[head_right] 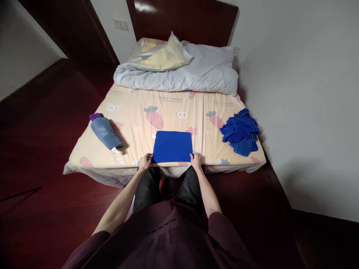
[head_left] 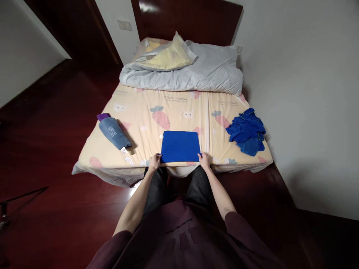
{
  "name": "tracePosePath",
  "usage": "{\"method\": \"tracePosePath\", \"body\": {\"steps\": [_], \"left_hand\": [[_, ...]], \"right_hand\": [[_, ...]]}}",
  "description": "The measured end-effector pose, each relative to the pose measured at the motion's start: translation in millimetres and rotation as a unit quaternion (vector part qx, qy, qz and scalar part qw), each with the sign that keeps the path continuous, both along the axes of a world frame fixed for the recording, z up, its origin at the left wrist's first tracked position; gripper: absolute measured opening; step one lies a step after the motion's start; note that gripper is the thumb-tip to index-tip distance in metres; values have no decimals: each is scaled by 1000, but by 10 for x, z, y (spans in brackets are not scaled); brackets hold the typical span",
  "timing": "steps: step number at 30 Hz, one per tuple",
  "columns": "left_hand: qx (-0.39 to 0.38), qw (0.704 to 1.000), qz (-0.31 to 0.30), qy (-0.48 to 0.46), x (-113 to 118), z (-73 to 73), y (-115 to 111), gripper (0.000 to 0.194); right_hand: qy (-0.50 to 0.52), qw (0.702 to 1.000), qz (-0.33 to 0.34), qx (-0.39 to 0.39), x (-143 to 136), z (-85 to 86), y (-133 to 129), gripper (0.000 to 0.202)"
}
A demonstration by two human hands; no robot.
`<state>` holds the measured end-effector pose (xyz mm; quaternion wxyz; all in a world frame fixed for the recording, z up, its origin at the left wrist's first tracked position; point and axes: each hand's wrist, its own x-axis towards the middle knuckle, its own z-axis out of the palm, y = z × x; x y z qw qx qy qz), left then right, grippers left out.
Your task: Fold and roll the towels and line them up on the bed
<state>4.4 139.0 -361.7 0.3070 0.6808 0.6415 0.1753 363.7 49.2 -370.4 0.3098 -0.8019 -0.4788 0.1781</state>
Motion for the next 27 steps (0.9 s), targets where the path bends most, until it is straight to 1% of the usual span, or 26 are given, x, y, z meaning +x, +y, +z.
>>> {"method": "tracePosePath", "body": {"steps": [5, 11, 14, 18, 21, 23, 24, 26, 27], "left_hand": [[14, 1000, 0, 21, 15, -46, -50, 31], [9, 1000, 12, 24, 69, -8, -88, 31], [11, 999, 24, 29, 99, 12, -88, 29], [3, 998, 24, 55, 147, 66, -43, 24], [14, 998, 14, 63, 166, 132, -49, 20], [56, 997, -2, 61, 161, 176, -104, 22], [84, 995, -14, 60, 153, 193, -146, 25], [137, 988, -48, 58, 132, 217, -240, 30], [154, 983, -79, 56, 121, 223, -286, 33]], "right_hand": [[2, 999, 2, -40, 52, -36, 44, 22], [2, 1000, 3, -22, 98, -59, 66, 22], [1, 1000, -7, -14, 82, -57, 77, 21], [-8, 999, -22, -38, 43, -3, 138, 20], [-13, 998, -28, -56, 23, 84, 159, 16], [-13, 999, -32, -33, 4, 161, 126, 9], [-18, 999, -31, -8, -12, 203, 92, 10], [-49, 997, -10, 51, -59, 288, -1, 21], [-71, 994, 15, 77, -90, 328, -56, 26]]}}
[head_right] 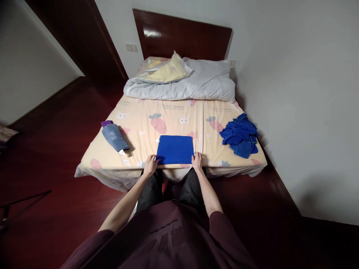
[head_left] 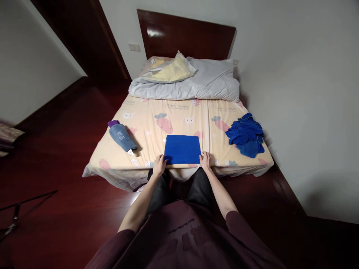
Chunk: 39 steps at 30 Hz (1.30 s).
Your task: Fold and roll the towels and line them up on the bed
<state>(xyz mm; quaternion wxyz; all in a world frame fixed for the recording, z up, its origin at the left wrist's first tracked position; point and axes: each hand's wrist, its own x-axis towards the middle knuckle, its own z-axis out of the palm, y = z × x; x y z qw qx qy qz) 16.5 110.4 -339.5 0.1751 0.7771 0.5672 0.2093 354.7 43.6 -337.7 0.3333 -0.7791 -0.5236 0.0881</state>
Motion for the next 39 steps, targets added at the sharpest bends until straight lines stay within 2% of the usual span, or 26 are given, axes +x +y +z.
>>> {"method": "tracePosePath", "body": {"steps": [2, 4, 6, 7, 11, 16, 21, 27, 31, 35, 39], "left_hand": [[7, 997, -80, 9, -12, -4, -75, 38], [3, 990, -140, 33, -8, -27, -119, 46], [-13, 987, -145, 65, 9, -65, -135, 54], [-21, 987, -135, 80, 18, -87, -136, 58], [-26, 987, -117, 105, 40, -164, -105, 69], [-28, 985, -115, 124, 82, -171, -8, 68], [-48, 982, -101, 153, 239, -143, 71, 55], [-38, 979, -109, 169, 353, -116, 143, 50], [-36, 976, -130, 172, 282, -44, 184, 50], [-51, 973, -146, 172, 102, 44, 160, 43], [-72, 975, -140, 158, -109, 44, 101, 36]], "right_hand": [[-45, 995, 84, 22, -71, 60, -110, 34], [-76, 979, 189, 11, -138, 80, -205, 38], [-101, 960, 260, -17, -177, 53, -274, 42], [-112, 955, 273, -32, -181, 26, -298, 43], [-135, 958, 242, -69, -116, -107, -329, 49], [-139, 964, 213, -84, -68, -194, -223, 53], [-171, 963, 170, -122, -193, -183, -14, 58], [-179, 957, 165, -154, -261, -82, 153, 53], [-169, 955, 184, -162, -169, -11, 118, 51], [-179, 942, 215, -185, -79, 34, -38, 49], [-151, 950, 191, -198, -42, 5, -219, 50]]}}
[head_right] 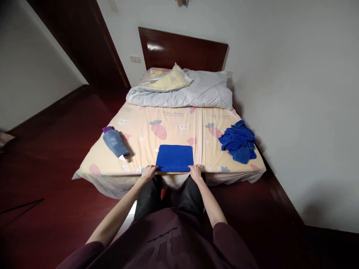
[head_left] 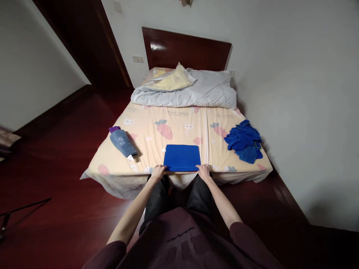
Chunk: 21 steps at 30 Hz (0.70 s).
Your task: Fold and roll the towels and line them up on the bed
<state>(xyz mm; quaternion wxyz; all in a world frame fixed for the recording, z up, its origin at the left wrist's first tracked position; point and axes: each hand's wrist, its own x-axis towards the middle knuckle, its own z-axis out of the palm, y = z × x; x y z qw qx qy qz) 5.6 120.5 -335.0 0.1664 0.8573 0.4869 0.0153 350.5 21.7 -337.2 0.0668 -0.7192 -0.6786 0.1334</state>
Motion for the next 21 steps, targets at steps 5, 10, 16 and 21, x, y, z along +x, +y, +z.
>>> {"method": "tracePosePath", "body": {"steps": [5, 10, 16, 21], "left_hand": [[-79, 962, 130, -227, -100, -197, -46, 39], [-60, 928, 166, -327, -25, -361, -104, 41], [-91, 896, 173, -399, 44, -453, -60, 40], [-89, 895, 192, -393, -14, -476, 14, 30]], "right_hand": [[129, 987, -82, 58, 59, -144, -11, 50], [351, 923, -114, 106, 168, -316, 78, 51], [400, 894, -134, 154, 200, -447, 64, 50], [405, 886, -144, 173, 227, -490, 48, 35]]}}
